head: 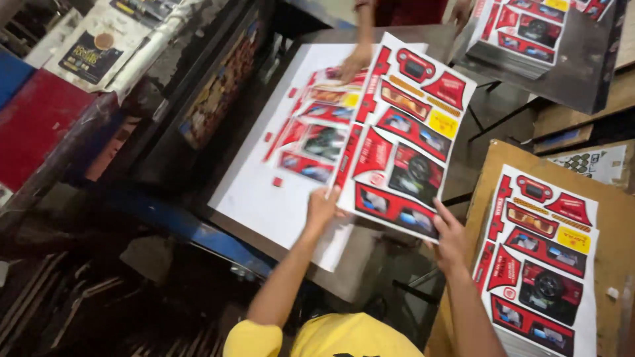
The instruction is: Operating a printing or die-cutting machine by feeding paper sheets and stacking the finished products.
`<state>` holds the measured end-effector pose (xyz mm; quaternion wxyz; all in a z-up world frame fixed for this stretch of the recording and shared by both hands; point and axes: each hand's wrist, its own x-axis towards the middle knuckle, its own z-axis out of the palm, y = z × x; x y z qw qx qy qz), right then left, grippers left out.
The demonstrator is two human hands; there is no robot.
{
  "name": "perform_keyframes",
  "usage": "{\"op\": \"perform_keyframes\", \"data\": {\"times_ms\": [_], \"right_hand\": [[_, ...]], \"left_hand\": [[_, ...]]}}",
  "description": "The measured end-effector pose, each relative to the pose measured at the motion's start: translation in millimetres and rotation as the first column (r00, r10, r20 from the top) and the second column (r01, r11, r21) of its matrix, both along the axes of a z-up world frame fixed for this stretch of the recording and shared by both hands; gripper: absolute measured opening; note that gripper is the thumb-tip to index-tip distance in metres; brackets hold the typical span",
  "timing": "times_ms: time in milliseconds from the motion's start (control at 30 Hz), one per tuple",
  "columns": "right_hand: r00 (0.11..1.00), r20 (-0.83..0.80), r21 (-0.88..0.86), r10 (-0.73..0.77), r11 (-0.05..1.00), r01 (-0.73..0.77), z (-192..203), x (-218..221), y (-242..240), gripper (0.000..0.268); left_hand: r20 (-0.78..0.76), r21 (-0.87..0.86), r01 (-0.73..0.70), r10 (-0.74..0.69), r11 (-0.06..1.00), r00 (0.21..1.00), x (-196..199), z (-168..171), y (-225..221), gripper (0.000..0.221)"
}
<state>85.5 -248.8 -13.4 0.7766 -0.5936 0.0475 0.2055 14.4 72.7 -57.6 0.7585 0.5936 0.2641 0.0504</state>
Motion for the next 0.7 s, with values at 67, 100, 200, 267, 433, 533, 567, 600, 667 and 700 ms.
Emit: {"op": "perform_keyframes", "data": {"times_ms": [67,100,200,267,433,533,567,600,667,700], "right_hand": [[0.999,0.032,-0.208,0.036,0.978,-0.028,4,10,55,0.050],[0.997,0.013,-0.357,0.074,0.932,-0.064,9,12,85,0.052],[0.983,0.076,-0.556,0.167,0.825,-0.098,-22,24,138,0.056],[0.961,0.158,-0.609,0.228,0.788,-0.087,-43,24,155,0.058],[0.840,0.415,-0.777,0.348,0.616,0.129,-73,9,159,0.048],[0.652,0.610,-0.695,0.451,0.699,0.167,-30,-8,149,0.042],[0.659,0.620,-0.684,0.426,0.704,0.189,-10,-15,139,0.042],[0.650,0.629,-0.713,0.426,0.650,0.263,11,-22,127,0.036],[0.650,0.653,-0.720,0.389,0.584,0.374,28,-25,81,0.031],[0.638,0.658,-0.737,0.400,0.514,0.438,23,-23,47,0.039]], "left_hand": [[-0.063,0.221,-0.017,0.031,0.975,0.998,12,-25,47,0.038],[-0.123,0.360,-0.049,0.100,0.932,0.987,20,-38,66,0.036],[-0.179,0.597,-0.090,0.242,0.798,0.954,42,-78,112,0.030],[-0.174,0.694,-0.103,0.304,0.713,0.937,49,-89,130,0.028],[-0.393,0.603,-0.027,0.327,0.797,0.859,41,-104,165,0.031],[-0.376,0.688,-0.053,0.418,0.724,0.827,22,-157,200,0.052],[-0.366,0.698,-0.038,0.402,0.715,0.840,9,-165,211,0.052],[-0.263,0.803,-0.077,0.468,0.591,0.844,1,-173,223,0.047],[-0.124,0.888,-0.119,0.480,0.444,0.868,-23,-124,213,0.044],[-0.049,0.694,-0.238,0.374,0.679,0.926,-34,-59,187,0.035]]}}
